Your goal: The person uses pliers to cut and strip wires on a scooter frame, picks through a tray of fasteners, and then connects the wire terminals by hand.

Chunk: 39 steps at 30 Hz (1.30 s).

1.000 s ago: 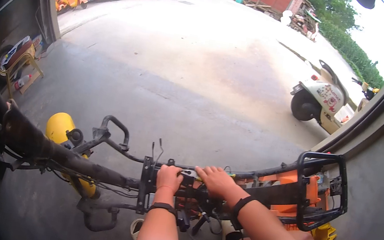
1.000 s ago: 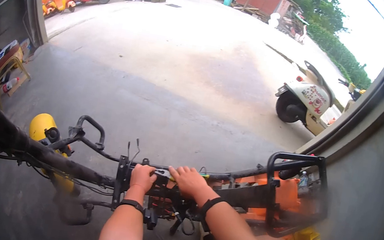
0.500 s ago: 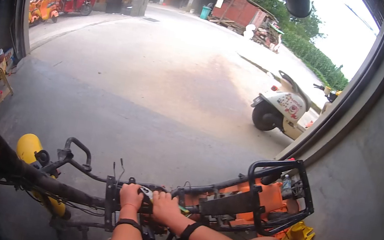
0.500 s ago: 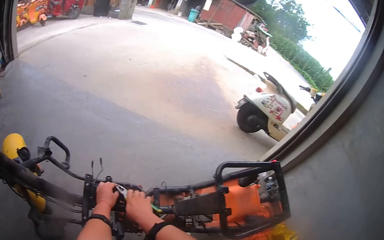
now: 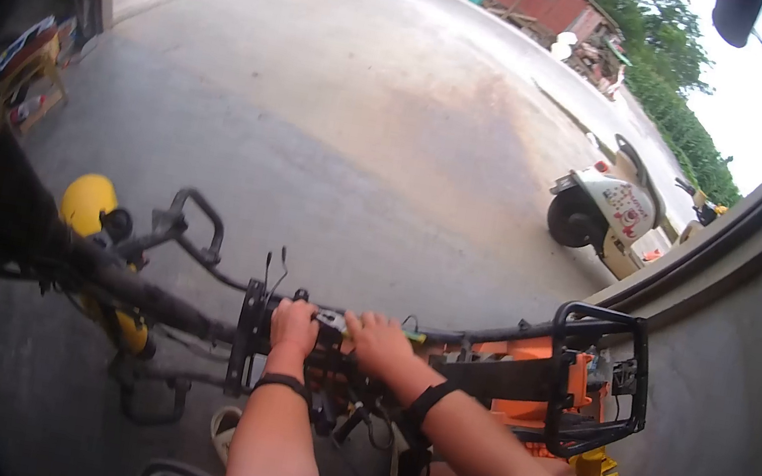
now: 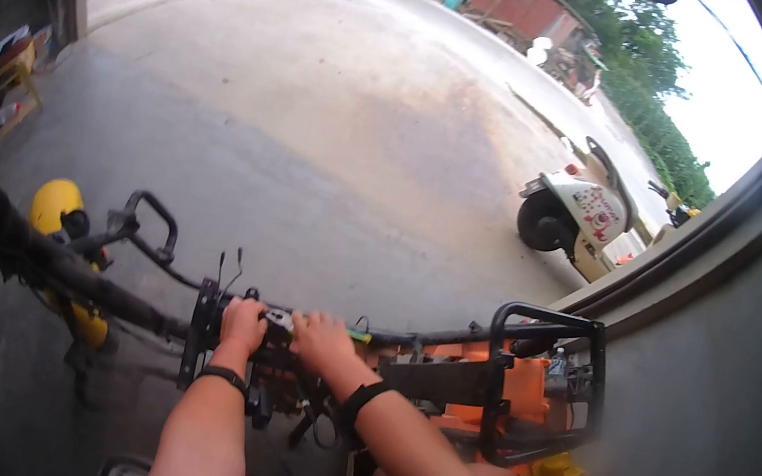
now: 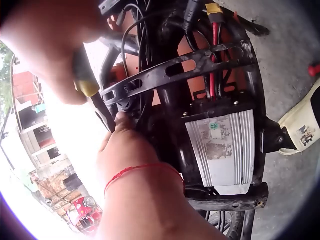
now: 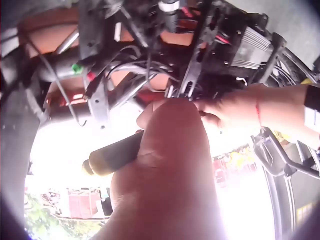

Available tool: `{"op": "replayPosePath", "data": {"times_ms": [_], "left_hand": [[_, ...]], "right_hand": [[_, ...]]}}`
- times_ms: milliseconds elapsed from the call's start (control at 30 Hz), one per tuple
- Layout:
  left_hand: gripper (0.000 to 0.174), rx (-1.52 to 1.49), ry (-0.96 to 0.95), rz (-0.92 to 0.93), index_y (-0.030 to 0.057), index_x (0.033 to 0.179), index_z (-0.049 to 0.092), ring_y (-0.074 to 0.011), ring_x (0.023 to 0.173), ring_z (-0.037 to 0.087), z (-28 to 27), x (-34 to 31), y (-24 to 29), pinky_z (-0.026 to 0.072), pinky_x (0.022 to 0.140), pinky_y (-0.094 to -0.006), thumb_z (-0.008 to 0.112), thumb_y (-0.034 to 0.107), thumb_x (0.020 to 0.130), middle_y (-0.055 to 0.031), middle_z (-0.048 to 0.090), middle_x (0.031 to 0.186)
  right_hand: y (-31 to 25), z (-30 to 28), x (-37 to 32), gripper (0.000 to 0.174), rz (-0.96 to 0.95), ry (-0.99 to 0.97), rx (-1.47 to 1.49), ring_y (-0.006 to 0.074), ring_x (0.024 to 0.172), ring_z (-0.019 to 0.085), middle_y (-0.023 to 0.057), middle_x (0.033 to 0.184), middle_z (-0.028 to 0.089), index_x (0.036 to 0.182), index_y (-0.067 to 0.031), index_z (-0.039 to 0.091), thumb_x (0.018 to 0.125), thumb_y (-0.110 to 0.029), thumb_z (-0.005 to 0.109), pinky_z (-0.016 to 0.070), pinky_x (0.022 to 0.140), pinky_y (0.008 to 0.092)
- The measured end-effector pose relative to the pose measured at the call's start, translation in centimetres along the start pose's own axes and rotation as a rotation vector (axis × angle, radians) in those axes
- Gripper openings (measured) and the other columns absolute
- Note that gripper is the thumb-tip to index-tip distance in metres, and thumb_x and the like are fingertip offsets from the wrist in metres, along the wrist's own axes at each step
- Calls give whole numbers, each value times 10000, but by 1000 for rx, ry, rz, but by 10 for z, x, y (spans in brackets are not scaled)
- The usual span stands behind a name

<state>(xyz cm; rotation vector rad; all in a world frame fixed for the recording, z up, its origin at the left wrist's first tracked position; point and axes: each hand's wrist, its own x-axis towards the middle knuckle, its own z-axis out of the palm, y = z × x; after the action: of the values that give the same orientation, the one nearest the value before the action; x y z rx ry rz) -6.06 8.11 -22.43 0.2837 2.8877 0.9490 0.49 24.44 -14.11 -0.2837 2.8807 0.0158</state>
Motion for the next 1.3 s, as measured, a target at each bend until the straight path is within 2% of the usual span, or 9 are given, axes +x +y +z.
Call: {"op": "replayPosePath", "data": {"times_ms": [267, 367, 500, 667, 767, 1000, 1133, 1233, 1300], "left_hand": [[206, 8, -61, -32, 170, 986, 786, -322, 1037, 621, -7, 3, 5, 509, 937, -429, 745, 178, 785, -117, 711, 969], [210, 18, -15, -14, 174, 982, 783, -331, 1037, 623, -1, 2, -2, 507, 942, -424, 733, 176, 778, -132, 710, 964], [190, 24, -84, 58, 144, 961, 787, -322, 1066, 612, -2, 5, -5, 500, 962, -412, 694, 129, 796, -103, 715, 983], [202, -40, -46, 71, 145, 977, 786, -323, 1064, 604, -4, -4, -4, 495, 973, -412, 699, 118, 797, -87, 717, 998], [235, -26, -58, 79, 169, 1027, 779, -323, 1049, 613, -1, 3, -12, 508, 950, -412, 669, 114, 827, -93, 715, 1013], [264, -62, -117, 20, 173, 1047, 775, -331, 1081, 609, -18, -1, 2, 502, 979, -409, 756, 168, 783, -123, 701, 1047], [274, -87, -87, -42, 177, 1060, 771, -319, 1116, 595, -17, -2, 2, 497, 988, -403, 765, 172, 786, -134, 689, 1057], [266, -33, -128, -48, 174, 1057, 769, -313, 1114, 594, -22, 0, 7, 497, 984, -400, 765, 184, 792, -127, 684, 1063], [259, 15, -156, -20, 176, 1054, 770, -315, 1113, 595, -20, 1, 4, 499, 979, -402, 762, 188, 794, -125, 683, 1058]], "right_hand": [[43, -14, 27, 569, -410, 23, -309, 274, 1115, 572, 100, 1176, 593, 1395, -111, 436, 867, -195, 629, 461, 875, 391], [15, -16, 27, 528, -346, -34, -290, 280, 1114, 572, 103, 1184, 595, 1383, -98, 456, 887, -201, 603, 458, 878, 414], [-19, 16, -9, 522, 20, 152, -180, 306, 1112, 568, 138, 1180, 603, 1373, -57, 471, 910, -273, 577, 434, 876, 483], [-85, 29, -10, 460, 448, 101, -20, 320, 1081, 571, 147, 1143, 582, 1305, -6, 477, 913, -236, 546, 451, 849, 519], [-92, 25, -7, 461, 471, 107, 12, 325, 1081, 573, 150, 1151, 577, 1289, 3, 483, 904, -236, 569, 458, 854, 522], [-61, 15, -14, 497, 299, 73, -53, 336, 1085, 575, 157, 1174, 579, 1273, -1, 476, 867, -237, 637, 466, 869, 513], [-38, -2, -11, 707, 151, -37, -25, 344, 1174, 545, 151, 1228, 577, 1354, -50, 430, 775, -275, 767, 461, 930, 485], [-1, -12, 0, 717, 13, -7, -132, 317, 1188, 540, 117, 1233, 581, 1386, -74, 434, 769, -225, 765, 453, 953, 450], [18, -30, 10, 685, -233, -51, -192, 283, 1185, 541, 83, 1220, 586, 1410, -102, 438, 782, -126, 708, 441, 971, 402]]}}
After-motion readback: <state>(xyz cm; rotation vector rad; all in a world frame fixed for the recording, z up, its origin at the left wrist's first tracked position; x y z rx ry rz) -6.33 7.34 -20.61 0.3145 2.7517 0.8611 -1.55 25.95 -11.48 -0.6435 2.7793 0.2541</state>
